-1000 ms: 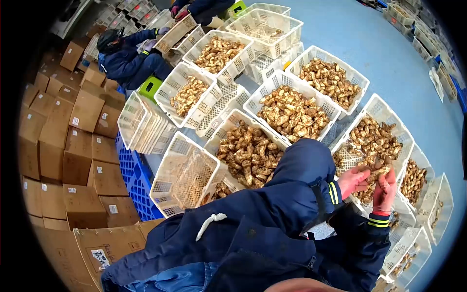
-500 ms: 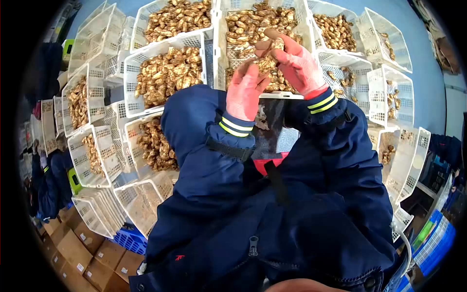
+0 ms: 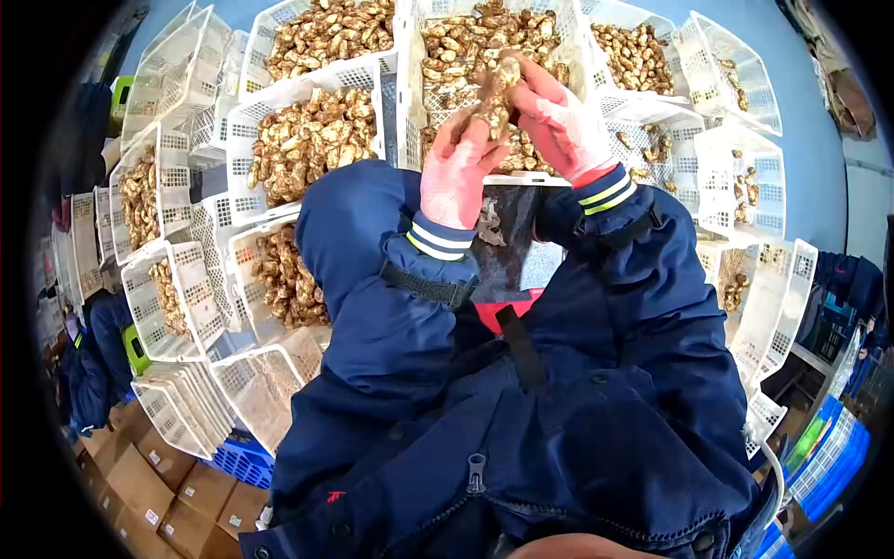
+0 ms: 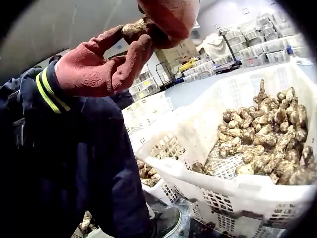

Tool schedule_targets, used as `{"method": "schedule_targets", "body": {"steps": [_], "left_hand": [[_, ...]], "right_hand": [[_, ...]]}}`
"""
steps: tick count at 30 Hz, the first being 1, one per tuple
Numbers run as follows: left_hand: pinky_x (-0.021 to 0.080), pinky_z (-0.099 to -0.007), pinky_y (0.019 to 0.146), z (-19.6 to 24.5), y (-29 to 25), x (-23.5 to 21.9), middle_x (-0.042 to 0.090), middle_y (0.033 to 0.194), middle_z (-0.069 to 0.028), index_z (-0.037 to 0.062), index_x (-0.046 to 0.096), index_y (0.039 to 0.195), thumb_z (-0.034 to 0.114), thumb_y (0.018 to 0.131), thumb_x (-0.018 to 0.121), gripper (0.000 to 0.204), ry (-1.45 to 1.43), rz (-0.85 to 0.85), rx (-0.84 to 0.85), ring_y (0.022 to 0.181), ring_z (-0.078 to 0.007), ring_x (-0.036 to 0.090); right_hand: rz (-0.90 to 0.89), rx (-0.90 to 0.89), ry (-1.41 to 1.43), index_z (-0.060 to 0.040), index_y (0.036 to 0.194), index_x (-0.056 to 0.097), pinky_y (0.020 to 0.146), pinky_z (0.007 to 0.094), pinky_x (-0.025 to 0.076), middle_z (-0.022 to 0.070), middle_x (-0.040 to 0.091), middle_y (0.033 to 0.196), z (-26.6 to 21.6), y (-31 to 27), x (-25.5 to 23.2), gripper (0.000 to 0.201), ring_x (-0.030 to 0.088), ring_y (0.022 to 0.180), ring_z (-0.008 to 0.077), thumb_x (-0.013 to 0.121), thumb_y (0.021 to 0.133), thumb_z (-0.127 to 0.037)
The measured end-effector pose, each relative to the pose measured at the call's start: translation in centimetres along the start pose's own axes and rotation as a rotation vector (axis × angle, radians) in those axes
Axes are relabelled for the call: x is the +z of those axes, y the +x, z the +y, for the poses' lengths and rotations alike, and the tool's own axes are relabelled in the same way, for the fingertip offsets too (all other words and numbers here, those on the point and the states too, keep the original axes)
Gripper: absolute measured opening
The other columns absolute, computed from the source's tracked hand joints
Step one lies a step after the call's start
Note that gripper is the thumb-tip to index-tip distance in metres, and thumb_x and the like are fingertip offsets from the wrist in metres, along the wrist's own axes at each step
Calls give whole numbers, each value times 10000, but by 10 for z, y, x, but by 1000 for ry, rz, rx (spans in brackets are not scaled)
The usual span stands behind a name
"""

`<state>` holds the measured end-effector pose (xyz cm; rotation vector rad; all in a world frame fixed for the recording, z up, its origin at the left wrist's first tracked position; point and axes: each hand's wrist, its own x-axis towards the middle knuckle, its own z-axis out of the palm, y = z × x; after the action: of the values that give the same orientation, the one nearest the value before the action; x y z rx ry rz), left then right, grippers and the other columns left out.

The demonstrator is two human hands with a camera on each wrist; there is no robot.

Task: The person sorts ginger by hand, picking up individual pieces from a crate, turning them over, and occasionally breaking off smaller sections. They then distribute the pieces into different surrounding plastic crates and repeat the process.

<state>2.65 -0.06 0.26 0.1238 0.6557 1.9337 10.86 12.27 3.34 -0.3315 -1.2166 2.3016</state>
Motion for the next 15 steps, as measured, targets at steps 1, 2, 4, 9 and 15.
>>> {"method": "schedule_targets", "body": {"steps": [1,2,4,9,15], "left_hand": [[457,-370,815,-1,1,0,539,965,-59,46,426,1195,154,825,580,415,73,21,9,880,-195,564],[456,-370,820,-1,2,-1,535,965,-59,42,426,1194,153,825,579,415,145,43,18,875,-200,561],[459,-373,819,-2,2,-2,534,957,-58,40,444,1171,145,821,582,391,84,-2,18,858,-208,562],[443,-378,824,0,-1,-5,556,1025,-142,23,449,1147,256,859,534,380,41,46,-131,924,-243,549],[435,-385,843,-2,-1,-12,544,1051,-185,33,462,1097,249,867,514,319,54,40,-176,943,-265,542]], "right_hand": [[-1,4,5,49,1271,324,904,298,368,93,542,1083,3,0,-3,630,524,975,161,618,764,-182],[-2,8,10,50,1268,330,907,300,369,89,542,1081,4,1,-5,626,524,977,159,620,762,-178],[130,-46,67,51,1248,362,909,308,377,83,553,1042,10,2,-4,589,529,957,159,615,768,-178],[-88,-69,200,-5,1085,472,906,302,375,67,557,982,-4,1,-14,296,518,984,174,515,832,-152],[-77,-38,257,3,1154,434,935,329,353,118,543,1060,0,0,-12,378,478,1061,223,524,822,-155]]}}
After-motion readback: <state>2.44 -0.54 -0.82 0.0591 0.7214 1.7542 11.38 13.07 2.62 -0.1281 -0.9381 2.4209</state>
